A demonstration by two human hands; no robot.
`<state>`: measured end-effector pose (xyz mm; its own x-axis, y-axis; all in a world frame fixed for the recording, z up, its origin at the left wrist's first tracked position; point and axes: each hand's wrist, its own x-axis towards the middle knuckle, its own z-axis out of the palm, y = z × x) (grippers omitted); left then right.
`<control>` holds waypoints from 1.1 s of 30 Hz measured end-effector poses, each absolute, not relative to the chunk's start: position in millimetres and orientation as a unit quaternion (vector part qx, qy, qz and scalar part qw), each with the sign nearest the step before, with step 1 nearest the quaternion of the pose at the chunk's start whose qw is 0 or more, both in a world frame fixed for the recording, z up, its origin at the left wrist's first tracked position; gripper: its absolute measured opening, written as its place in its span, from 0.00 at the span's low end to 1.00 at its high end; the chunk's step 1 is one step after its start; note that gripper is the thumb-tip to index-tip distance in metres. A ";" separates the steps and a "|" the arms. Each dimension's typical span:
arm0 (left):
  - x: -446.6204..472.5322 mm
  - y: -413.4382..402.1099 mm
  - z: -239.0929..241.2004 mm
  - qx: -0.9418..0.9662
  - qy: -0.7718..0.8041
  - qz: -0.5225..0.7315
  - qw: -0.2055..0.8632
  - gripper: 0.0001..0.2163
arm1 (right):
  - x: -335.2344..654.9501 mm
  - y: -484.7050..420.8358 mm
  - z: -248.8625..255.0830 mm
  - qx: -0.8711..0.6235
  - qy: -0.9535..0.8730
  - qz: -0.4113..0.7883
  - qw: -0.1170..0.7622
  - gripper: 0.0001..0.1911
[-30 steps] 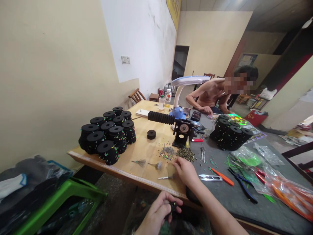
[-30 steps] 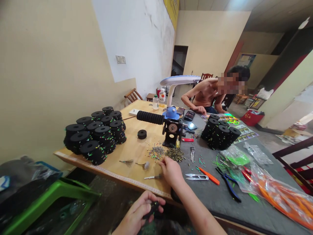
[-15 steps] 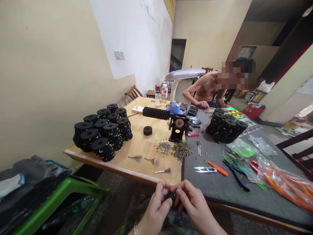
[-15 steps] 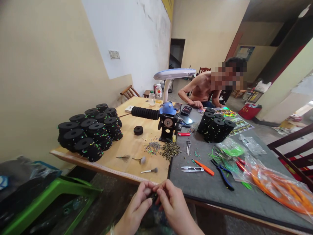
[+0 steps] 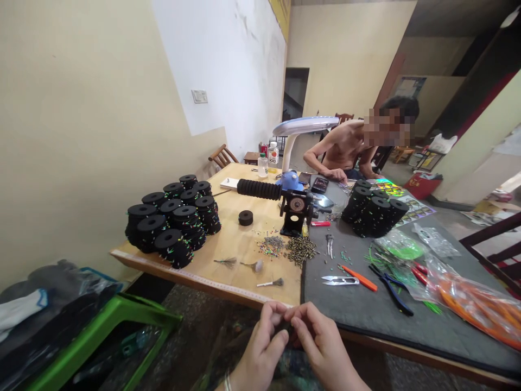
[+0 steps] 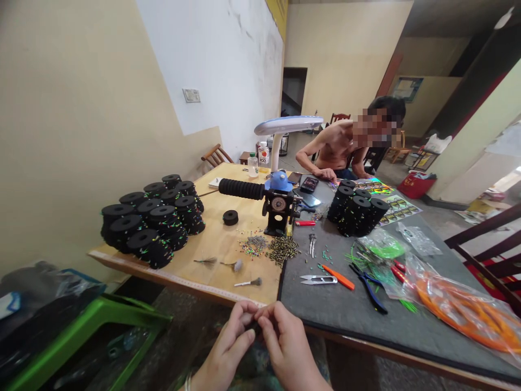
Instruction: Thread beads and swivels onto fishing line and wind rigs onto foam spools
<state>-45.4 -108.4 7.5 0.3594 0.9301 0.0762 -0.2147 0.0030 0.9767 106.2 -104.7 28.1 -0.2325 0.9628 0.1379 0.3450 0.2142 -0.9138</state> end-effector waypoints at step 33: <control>-40.9 -113.3 12.1 0.495 0.320 0.487 0.645 0.09 | 101.8 -107.2 32.7 -0.463 -0.697 0.363 0.410 0.09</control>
<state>-40.9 -113.3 12.1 0.3216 0.9443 0.0692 -0.3109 0.0363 0.9498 101.8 -107.2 32.7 -0.2344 0.9434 0.2348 0.3484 0.3070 -0.8856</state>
